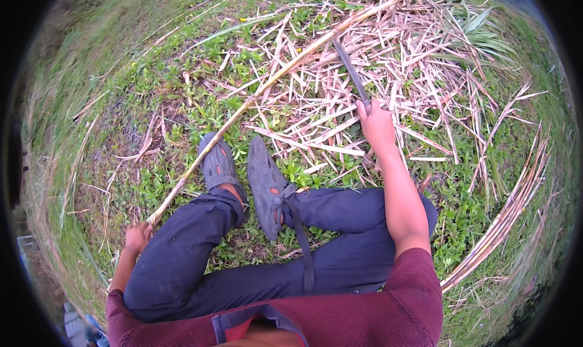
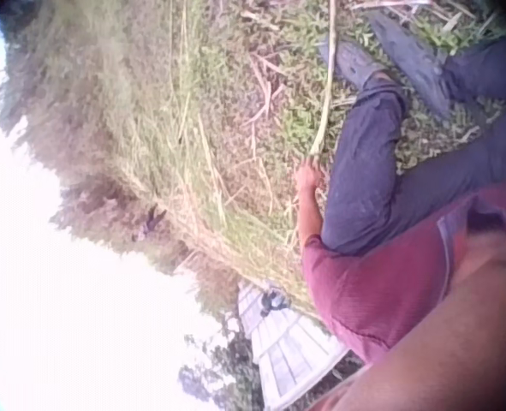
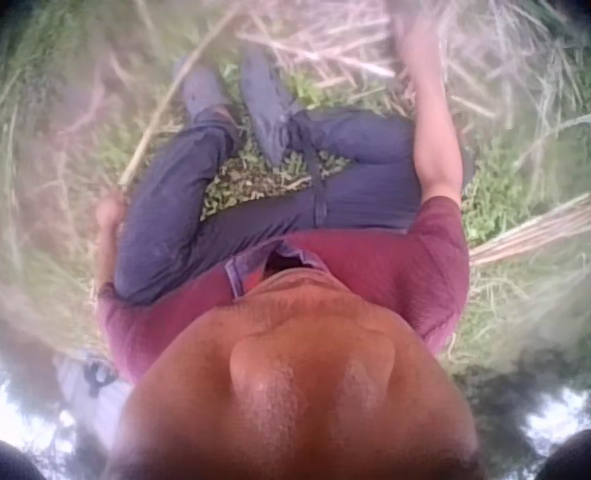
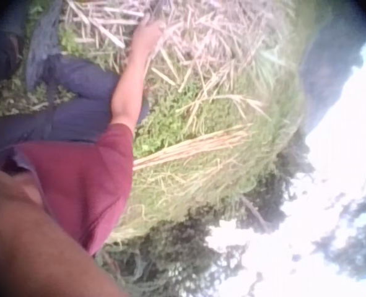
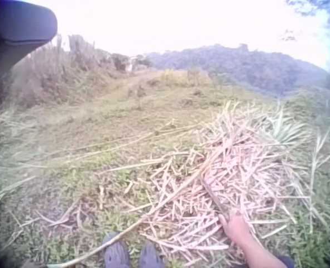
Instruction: The person sits on the ground and uses a machete to strip and sharpen long, thin sticks. They hold the stick with one hand and scrape the blade along its length to remove the outer layer, creating a pile of debris. The person occasionally pauses to reposition the stick or pick up a new one from the surrounding area.
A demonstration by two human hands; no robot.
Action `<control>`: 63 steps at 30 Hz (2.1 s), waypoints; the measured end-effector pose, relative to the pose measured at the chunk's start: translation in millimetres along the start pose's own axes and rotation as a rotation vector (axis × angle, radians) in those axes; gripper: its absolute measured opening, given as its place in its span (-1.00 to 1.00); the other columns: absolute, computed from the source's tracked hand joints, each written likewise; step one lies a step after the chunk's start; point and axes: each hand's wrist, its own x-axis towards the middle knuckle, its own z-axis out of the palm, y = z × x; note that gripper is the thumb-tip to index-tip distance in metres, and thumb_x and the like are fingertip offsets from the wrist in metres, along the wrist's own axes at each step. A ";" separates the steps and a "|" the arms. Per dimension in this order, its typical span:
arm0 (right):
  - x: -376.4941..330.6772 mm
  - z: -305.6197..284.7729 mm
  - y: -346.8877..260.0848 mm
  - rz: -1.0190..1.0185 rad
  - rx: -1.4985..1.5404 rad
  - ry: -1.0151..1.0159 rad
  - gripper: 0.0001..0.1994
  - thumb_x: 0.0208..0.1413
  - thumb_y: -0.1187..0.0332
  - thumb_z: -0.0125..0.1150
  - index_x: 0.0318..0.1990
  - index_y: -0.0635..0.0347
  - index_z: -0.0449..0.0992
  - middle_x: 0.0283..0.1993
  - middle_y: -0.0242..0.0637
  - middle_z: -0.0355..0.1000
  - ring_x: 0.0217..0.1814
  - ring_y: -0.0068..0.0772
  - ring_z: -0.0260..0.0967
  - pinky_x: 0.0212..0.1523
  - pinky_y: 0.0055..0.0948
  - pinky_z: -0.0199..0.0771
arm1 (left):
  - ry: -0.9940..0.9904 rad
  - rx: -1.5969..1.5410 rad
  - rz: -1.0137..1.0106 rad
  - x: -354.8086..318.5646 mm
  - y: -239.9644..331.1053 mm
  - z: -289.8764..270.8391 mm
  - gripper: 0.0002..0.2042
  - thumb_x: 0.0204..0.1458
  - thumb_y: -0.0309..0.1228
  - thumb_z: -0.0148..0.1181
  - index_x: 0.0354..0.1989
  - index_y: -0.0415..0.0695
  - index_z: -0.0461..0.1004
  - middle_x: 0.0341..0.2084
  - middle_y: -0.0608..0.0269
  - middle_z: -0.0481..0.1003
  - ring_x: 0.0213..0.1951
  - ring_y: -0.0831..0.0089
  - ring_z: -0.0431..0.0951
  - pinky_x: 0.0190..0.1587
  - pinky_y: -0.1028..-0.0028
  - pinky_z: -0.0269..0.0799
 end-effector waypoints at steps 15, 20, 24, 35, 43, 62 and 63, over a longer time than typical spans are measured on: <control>-62.3 24.3 -30.1 0.025 0.352 -0.197 -0.54 0.34 0.06 0.08 -0.34 0.39 0.48 -0.52 0.07 0.44 -0.48 0.06 0.42 -0.34 -0.12 0.41 | 0.252 -0.500 0.142 194.5 204.0 -72.0 -0.79 0.28 -0.28 0.06 -0.05 -0.13 0.40 -0.39 -0.11 0.54 -0.29 -0.16 0.55 -0.26 -0.04 0.41; -106.3 1.1 -67.2 -0.164 0.421 -0.035 -0.68 0.35 0.16 0.10 -0.11 0.32 0.43 -0.52 -0.13 0.49 -0.55 -0.13 0.46 -0.47 -0.22 0.42 | 0.014 -0.786 0.139 145.5 187.9 -99.6 -0.75 0.37 -0.21 -0.05 -0.10 -0.14 0.43 -0.52 0.12 0.46 -0.46 0.16 0.50 -0.34 0.19 0.39; -124.2 9.7 -88.3 -0.655 0.074 0.000 -0.68 0.25 0.06 0.23 -0.14 0.12 0.43 -0.52 -0.32 0.50 -0.59 -0.28 0.50 -0.61 -0.30 0.46 | -0.247 -1.128 0.120 112.6 184.2 -128.5 -0.68 0.39 -0.12 -0.04 -0.19 -0.16 0.42 -0.57 0.35 0.31 -0.48 0.50 0.31 -0.35 0.36 0.32; -16.3 -26.5 -11.4 -0.071 -0.142 0.005 -0.52 0.35 -0.11 -0.02 -0.16 0.22 0.44 -0.45 0.10 0.54 -0.36 0.18 0.56 -0.33 0.10 0.54 | -0.303 -0.773 0.126 108.0 139.2 -97.1 -0.68 0.35 -0.19 0.04 -0.36 -0.19 0.38 -0.58 0.41 0.29 -0.45 0.56 0.22 -0.37 0.42 0.25; -109.2 12.7 -85.6 -0.736 -0.188 -0.126 -0.63 0.19 -0.08 0.24 -0.27 0.04 0.43 -0.48 -0.33 0.54 -0.57 -0.29 0.53 -0.62 -0.30 0.48 | -0.304 -0.917 0.004 91.1 148.9 -92.7 -0.71 0.31 -0.18 0.11 -0.26 -0.19 0.37 -0.61 0.28 0.27 -0.50 0.45 0.23 -0.40 0.33 0.24; -59.0 18.1 -56.3 -0.484 -0.124 -0.010 -0.64 0.22 -0.04 0.21 -0.23 0.08 0.45 -0.48 -0.17 0.52 -0.51 -0.06 0.53 -0.51 -0.10 0.48 | -0.440 -1.220 -0.105 88.2 123.5 -97.8 -0.44 0.36 0.13 -0.19 -0.59 -0.01 0.27 -0.73 0.49 0.18 -0.65 0.61 0.10 -0.56 0.52 -0.01; -42.3 16.8 -45.3 -0.323 -0.034 -0.015 -0.64 0.26 -0.04 0.16 -0.23 0.09 0.44 -0.47 -0.07 0.53 -0.46 0.07 0.54 -0.45 0.02 0.49 | -0.488 -1.240 -0.120 88.2 124.2 -99.6 -0.43 0.35 0.16 -0.18 -0.60 -0.01 0.26 -0.74 0.49 0.16 -0.67 0.61 0.09 -0.58 0.51 -0.03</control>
